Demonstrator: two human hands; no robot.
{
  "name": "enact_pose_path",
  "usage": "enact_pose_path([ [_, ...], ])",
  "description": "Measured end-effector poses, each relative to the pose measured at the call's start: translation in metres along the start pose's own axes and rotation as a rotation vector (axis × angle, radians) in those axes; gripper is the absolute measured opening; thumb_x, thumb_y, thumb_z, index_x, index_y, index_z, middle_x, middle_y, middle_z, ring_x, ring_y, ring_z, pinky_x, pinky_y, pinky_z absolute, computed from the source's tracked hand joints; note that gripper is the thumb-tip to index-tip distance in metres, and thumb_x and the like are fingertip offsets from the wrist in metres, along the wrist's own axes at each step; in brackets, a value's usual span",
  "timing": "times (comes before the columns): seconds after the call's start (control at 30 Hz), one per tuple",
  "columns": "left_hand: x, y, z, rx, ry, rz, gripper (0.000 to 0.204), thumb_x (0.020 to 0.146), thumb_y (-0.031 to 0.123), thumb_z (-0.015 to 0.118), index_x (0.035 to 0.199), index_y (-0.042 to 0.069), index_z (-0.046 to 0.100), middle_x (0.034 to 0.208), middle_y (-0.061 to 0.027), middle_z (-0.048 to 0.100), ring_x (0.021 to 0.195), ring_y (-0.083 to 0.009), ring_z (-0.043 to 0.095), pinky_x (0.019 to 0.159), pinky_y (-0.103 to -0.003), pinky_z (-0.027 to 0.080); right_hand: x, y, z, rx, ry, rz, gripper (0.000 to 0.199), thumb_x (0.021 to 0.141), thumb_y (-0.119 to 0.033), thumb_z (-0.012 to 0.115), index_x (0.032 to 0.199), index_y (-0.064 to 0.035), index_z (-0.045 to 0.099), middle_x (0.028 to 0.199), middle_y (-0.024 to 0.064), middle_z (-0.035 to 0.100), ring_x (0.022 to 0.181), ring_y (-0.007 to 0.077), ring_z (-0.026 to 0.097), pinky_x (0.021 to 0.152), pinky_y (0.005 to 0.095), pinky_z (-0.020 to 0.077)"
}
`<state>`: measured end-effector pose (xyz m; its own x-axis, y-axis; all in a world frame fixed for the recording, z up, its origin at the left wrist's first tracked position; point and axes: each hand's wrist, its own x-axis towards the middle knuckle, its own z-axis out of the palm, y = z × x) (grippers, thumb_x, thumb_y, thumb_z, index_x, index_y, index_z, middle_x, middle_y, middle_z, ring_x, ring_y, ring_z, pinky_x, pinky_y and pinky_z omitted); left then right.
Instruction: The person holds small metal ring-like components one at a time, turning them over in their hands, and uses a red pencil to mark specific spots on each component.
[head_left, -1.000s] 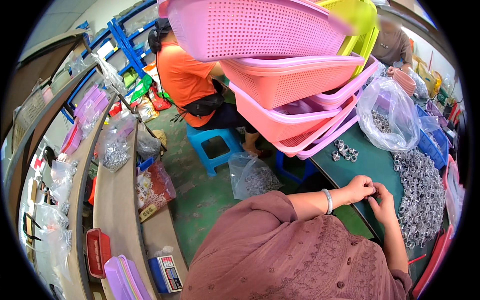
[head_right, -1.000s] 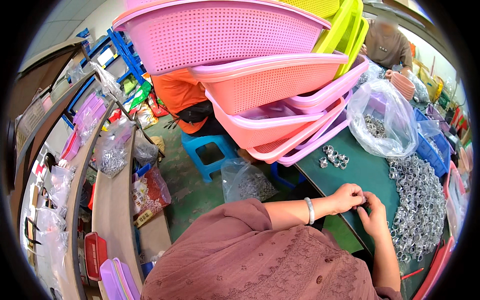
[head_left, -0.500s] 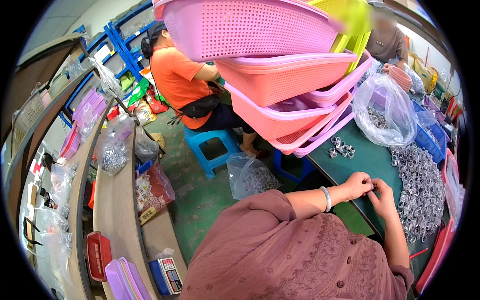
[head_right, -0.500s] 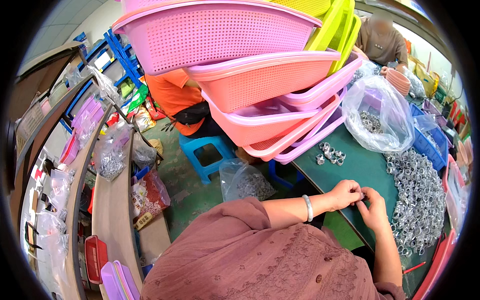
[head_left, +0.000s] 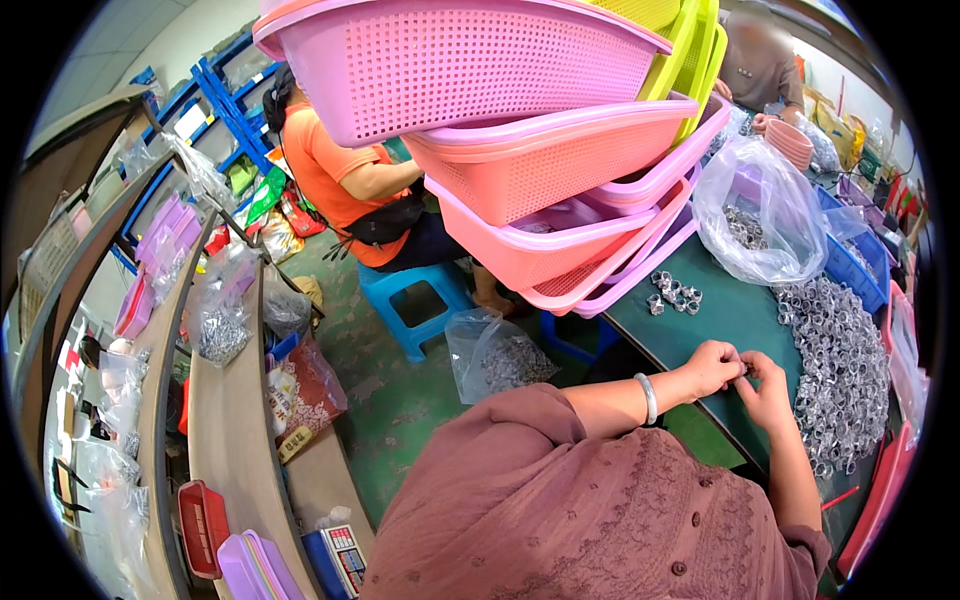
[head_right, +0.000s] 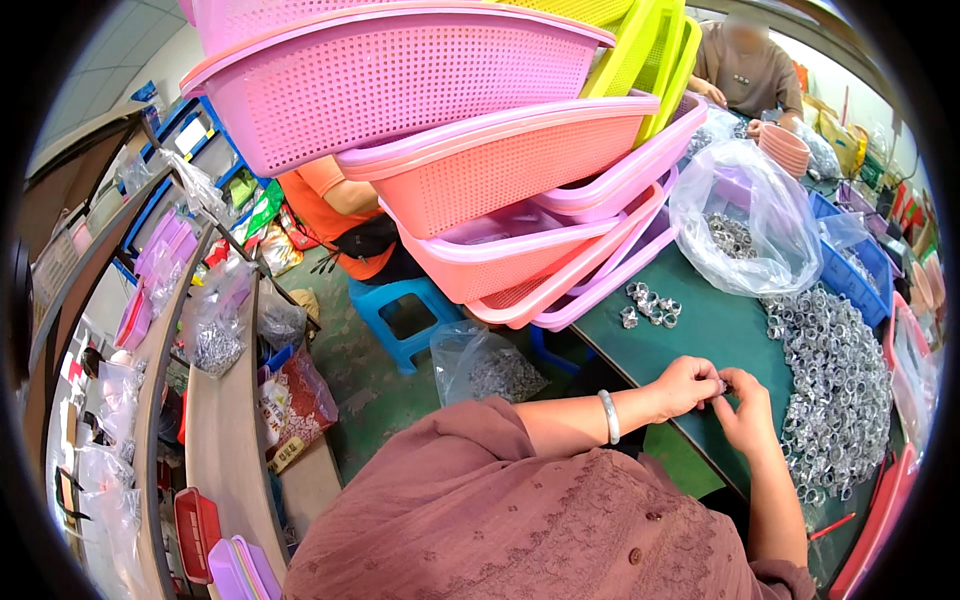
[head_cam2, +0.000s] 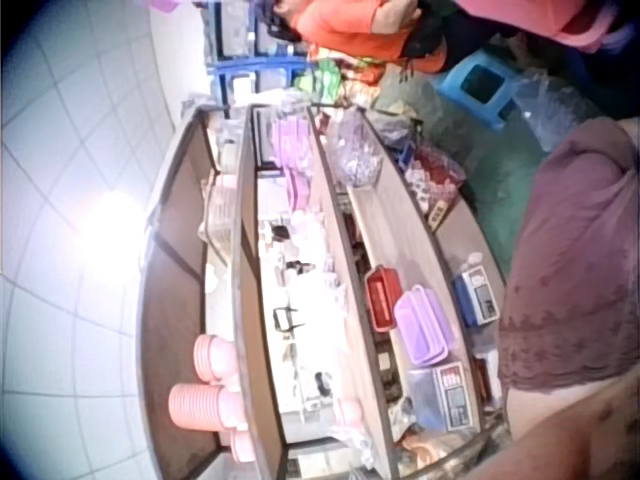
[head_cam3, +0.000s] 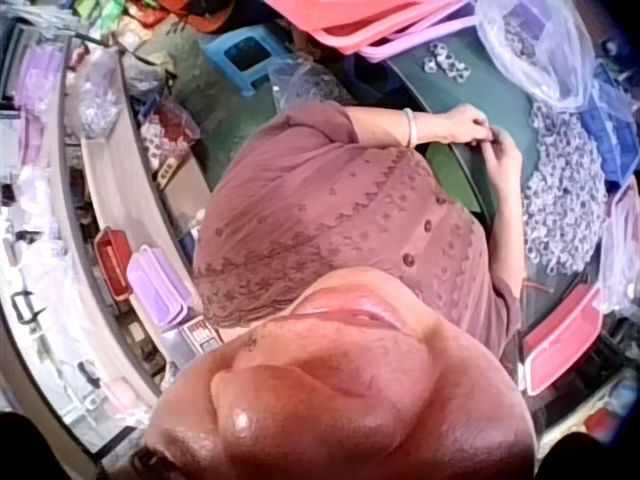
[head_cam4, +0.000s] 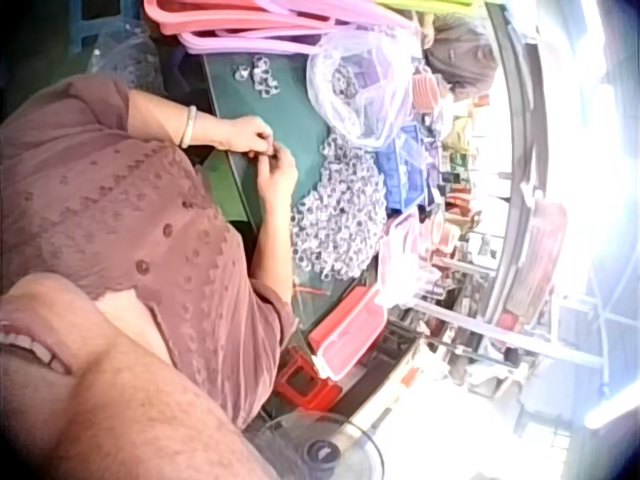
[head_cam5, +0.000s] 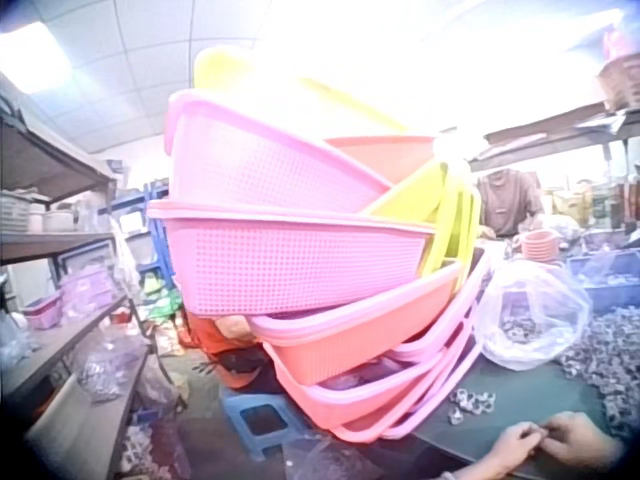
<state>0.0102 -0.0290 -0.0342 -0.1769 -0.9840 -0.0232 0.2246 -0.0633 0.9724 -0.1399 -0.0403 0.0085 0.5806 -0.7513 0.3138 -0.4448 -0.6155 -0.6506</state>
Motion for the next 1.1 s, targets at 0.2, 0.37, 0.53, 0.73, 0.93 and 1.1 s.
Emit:
enact_pose_path([
  [0.2, -0.001, 0.002, -0.006, -0.092, 0.033, -0.020, 0.011, 0.077, 0.011, 0.058, 0.071, 0.002, 0.056, 0.066, -0.0018, 0.054, 0.054, -0.0081, 0.048, 0.049, -0.021, 0.040, 0.009, -0.008, 0.006, 0.049, 0.043, 0.012, 0.025, 0.066, -0.001, 0.061, 0.090, 0.0008, 0.055, 0.079, 0.0125, 0.058, 0.072, 0.0225, 0.057, 0.064, 0.0302, 0.0445],
  [0.37, 0.003, 0.013, 0.005, -0.159, -0.021, -0.079, 0.010, 0.076, 0.013, 0.058, 0.076, 0.004, 0.059, 0.069, -0.0028, 0.057, 0.056, -0.0089, 0.050, 0.049, -0.021, 0.042, 0.002, 0.001, -0.010, 0.015, 0.063, 0.011, 0.021, 0.071, -0.007, 0.061, 0.089, 0.0013, 0.054, 0.077, 0.0114, 0.058, 0.070, 0.0183, 0.056, 0.063, 0.0293, 0.0449],
  [0.53, -0.002, 0.038, -0.018, -0.315, -0.062, -0.052, 0.012, 0.083, 0.012, 0.053, 0.090, 0.003, 0.059, 0.082, -0.0044, 0.061, 0.067, -0.0112, 0.056, 0.057, -0.023, 0.045, 0.019, -0.005, -0.004, 0.343, 0.139, 0.064, 0.025, 0.078, -0.011, 0.061, 0.099, 0.0010, 0.055, 0.085, 0.0064, 0.060, 0.077, 0.0118, 0.056, 0.068, 0.0270, 0.0463],
  [0.73, -0.006, 0.054, -0.016, -0.383, -0.159, -0.036, 0.015, 0.084, 0.007, 0.050, 0.093, 0.001, 0.060, 0.082, -0.0038, 0.060, 0.068, -0.0106, 0.054, 0.061, -0.024, 0.044, 0.011, -0.018, -0.007, 0.575, 0.226, 0.120, 0.028, 0.081, -0.012, 0.060, 0.104, 0.0005, 0.055, 0.087, 0.0052, 0.061, 0.081, 0.0095, 0.056, 0.073, 0.0250, 0.0459],
  [0.93, 0.001, 0.053, -0.018, -0.414, -0.156, -0.024, 0.012, 0.082, 0.006, 0.055, 0.091, 0.002, 0.061, 0.079, -0.0025, 0.060, 0.065, -0.0081, 0.053, 0.058, -0.021, 0.043, 0.017, -0.023, -0.009, 0.452, 0.265, 0.073, 0.027, 0.079, -0.011, 0.061, 0.104, -0.0002, 0.056, 0.088, 0.0053, 0.060, 0.079, 0.0108, 0.057, 0.072, 0.0249, 0.0461],
  [1.1, 0.005, 0.051, -0.021, -0.414, -0.158, -0.025, 0.012, 0.082, 0.006, 0.055, 0.091, 0.002, 0.061, 0.078, -0.0026, 0.060, 0.064, -0.0080, 0.053, 0.057, -0.021, 0.043, 0.021, -0.022, -0.008, 0.342, 0.257, 0.055, 0.027, 0.078, -0.006, 0.061, 0.104, -0.0005, 0.056, 0.086, 0.0034, 0.056, 0.075, 0.0087, 0.053, 0.068, 0.0231, 0.0435],
])
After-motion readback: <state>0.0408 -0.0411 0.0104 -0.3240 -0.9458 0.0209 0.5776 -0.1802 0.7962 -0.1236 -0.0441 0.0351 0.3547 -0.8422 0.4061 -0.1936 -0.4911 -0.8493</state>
